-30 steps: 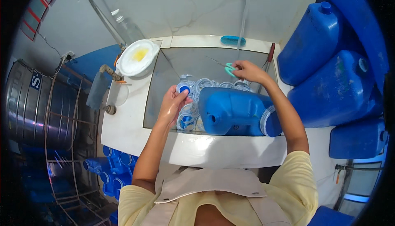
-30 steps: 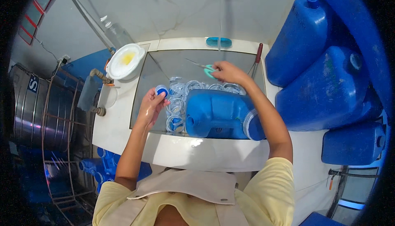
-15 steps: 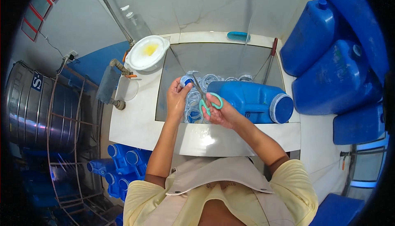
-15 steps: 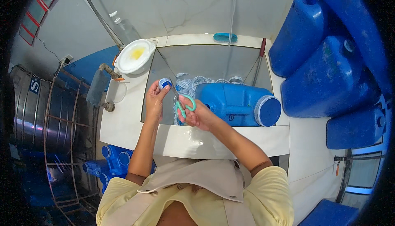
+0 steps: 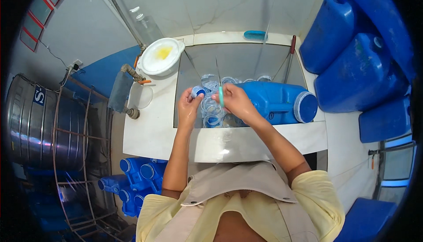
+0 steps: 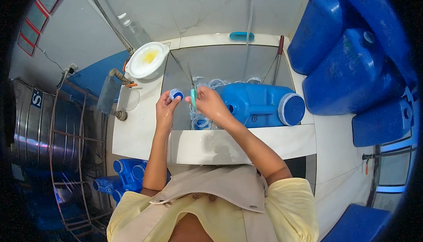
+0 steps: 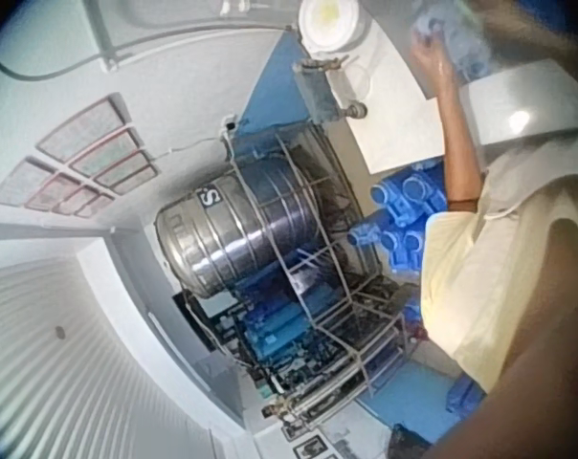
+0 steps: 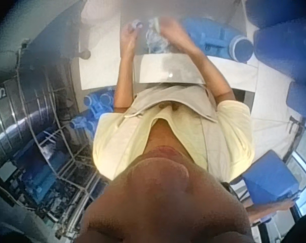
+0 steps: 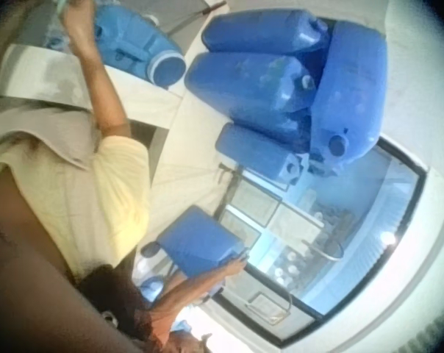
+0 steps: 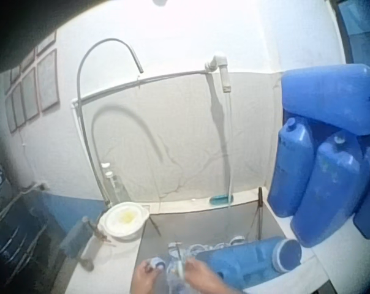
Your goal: The person washes a blue plastic water container by scrubbing the exterior with a sponge, cleaning the interior with a long-handled brush, and rinsing it with water.
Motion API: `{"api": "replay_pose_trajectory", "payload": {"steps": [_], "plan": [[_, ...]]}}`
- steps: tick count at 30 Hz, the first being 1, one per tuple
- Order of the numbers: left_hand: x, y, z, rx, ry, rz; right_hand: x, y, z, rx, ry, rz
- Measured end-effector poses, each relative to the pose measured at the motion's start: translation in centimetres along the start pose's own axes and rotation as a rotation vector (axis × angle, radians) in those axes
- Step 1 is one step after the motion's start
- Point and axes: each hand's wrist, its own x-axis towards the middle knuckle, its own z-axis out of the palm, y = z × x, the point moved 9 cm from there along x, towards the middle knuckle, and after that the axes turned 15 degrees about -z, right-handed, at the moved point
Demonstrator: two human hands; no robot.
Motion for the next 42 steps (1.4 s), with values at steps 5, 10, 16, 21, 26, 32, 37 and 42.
{"api": "replay_pose_trajectory", "payload": {"steps": [5,10,16,21,26,32,37,42], "plan": [[-0.2,0.2,2.2,0.023,-0.106,-0.009,1.7,-3.8,-0.2,-0.342,0.094,-0.509],[-0.1,0.7,2.1,0.149,-0.121,0.035,0.7,-5.4,1.0,-0.547,0.068,-0.597],[-0.5,1.5,2.2,0.350,-0.030,0.258,0.9,-4.1,-0.1,-0.347,0.294,-0.569],[0.0,0.5,3.6,0.018,-0.217,0.120,3.3,0.7,-2.9,0.179,0.332,-0.249],[1.0,1.8,4.1,0.503,-0.193,0.048,2.5,-3.5,-0.9,-0.288,0.216,-0.464],[0.9,1.2,5.7,0.044,-0.400,-0.095,6.4,0.8,-10.3,-0.539,0.462,-0.311],[4.3,-1.3,0.7,0.083,-0.201,-0.166,5.0,0.1,-17.5,-0.964,0.445,-0.370],[10.4,-3.8,-16.0,0.657,0.349,-0.081,-1.9,2.2,-30.1,-1.096,0.266,0.111]]}}
